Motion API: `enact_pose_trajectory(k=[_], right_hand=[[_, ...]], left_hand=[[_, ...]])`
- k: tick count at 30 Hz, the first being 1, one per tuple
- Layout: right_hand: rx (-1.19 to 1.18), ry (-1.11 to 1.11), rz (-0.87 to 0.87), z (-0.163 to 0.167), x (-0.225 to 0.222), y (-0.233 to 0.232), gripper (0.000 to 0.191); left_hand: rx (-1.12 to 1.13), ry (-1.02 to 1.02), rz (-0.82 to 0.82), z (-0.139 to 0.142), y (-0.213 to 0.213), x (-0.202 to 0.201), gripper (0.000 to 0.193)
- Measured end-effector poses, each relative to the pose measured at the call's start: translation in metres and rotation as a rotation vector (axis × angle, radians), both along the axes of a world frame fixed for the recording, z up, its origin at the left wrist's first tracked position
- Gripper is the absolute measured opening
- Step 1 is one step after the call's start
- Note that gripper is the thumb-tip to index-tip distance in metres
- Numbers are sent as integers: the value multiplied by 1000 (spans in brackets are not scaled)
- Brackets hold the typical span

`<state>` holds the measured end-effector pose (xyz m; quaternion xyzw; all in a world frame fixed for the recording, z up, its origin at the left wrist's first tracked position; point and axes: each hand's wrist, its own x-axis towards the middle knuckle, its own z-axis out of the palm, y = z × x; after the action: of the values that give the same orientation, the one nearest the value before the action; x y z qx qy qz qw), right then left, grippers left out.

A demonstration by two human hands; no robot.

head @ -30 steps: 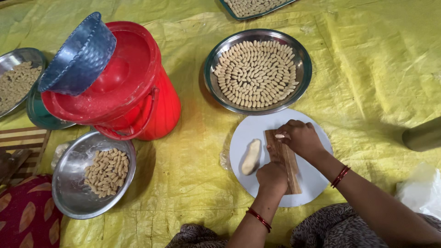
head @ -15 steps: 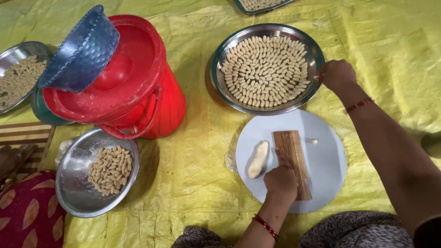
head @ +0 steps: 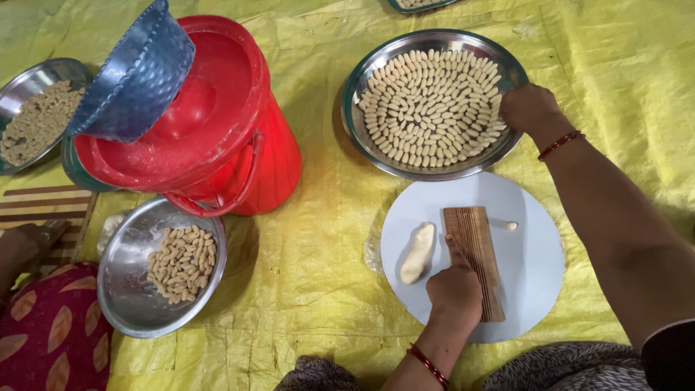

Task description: The person rolls small pieces of dough between their palms and presses them against a grooved wooden board to imprint ridges, then places the shaped pieces into a metal tray. The process is repeated continuously with dough from a larger lump.

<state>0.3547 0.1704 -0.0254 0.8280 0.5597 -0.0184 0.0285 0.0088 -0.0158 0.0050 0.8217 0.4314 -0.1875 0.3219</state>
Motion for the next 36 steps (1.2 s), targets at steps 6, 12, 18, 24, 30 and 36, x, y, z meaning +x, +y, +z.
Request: enact_pose_trajectory(k=[6, 12, 18, 24, 30, 36], right_hand=[[18, -29, -20, -1, -3, -2, 21], [119, 170, -188, 19, -10, -36, 26], [-53, 356, 64, 4, -60, -144, 33], [176, 121, 244, 16, -154, -236, 21], [517, 766, -1, 76, -215, -240, 22], [668, 281, 404, 101, -241, -243, 32]], left_hand=[[46, -44, 12, 2, -1, 0, 98], [44, -12, -16, -6, 1, 1, 104], [84, 40, -22, -31, -1, 8, 102], [584, -239, 59, -41, 1, 7, 19], [-413, -1461, 757, -15, 31, 5, 69], [-1765, -1711, 579, -5, 30, -7, 93]])
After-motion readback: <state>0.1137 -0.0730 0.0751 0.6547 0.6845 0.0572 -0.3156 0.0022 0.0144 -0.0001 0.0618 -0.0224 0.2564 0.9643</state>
